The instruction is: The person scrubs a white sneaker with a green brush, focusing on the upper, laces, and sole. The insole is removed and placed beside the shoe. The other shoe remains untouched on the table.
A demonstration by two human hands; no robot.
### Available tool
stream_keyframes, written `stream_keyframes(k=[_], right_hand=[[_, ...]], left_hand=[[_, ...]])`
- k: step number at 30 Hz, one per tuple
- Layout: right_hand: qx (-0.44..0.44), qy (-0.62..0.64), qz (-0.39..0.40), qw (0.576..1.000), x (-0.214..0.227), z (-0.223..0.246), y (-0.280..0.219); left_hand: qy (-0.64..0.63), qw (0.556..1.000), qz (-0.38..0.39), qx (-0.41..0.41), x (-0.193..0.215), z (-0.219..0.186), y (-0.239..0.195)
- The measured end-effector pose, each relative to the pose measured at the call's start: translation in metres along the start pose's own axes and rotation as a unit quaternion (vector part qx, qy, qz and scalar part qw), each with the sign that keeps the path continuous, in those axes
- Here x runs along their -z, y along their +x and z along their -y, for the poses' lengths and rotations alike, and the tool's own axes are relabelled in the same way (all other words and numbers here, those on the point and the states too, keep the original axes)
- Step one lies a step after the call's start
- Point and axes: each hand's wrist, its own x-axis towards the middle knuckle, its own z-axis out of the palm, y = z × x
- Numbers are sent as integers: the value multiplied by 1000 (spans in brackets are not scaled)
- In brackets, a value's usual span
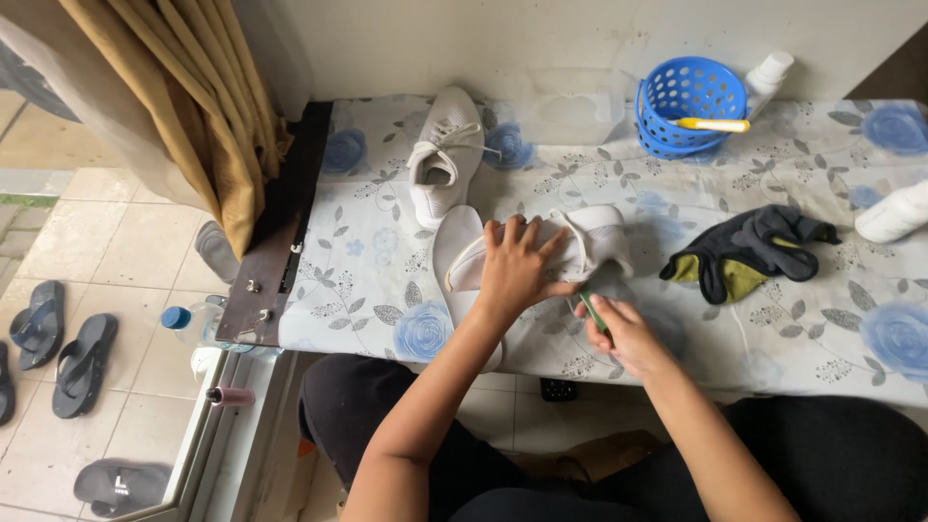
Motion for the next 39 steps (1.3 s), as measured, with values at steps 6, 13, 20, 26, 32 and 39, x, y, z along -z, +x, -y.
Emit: stream_keyframes(k=[6, 13, 20, 26, 32, 39], right_hand=[[32, 65, -66, 995, 46, -13, 26], [-19, -37, 33, 999, 35, 3, 12], [-10, -85, -17, 996, 21, -8, 7], [-38, 47, -92, 994, 23, 8, 5], [-22, 32, -21, 999, 34, -5, 8], [1, 66, -4, 998, 20, -19, 8]], left_hand=[[17, 1000, -13, -3, -5, 0, 1], [88, 995, 23, -31, 2, 6, 3], [108, 993, 42, -16, -8, 6, 2], [121, 991, 43, -25, -6, 3, 3], [65, 998, 17, -15, -8, 0, 0], [18, 1000, -2, -18, -5, 1, 3]])
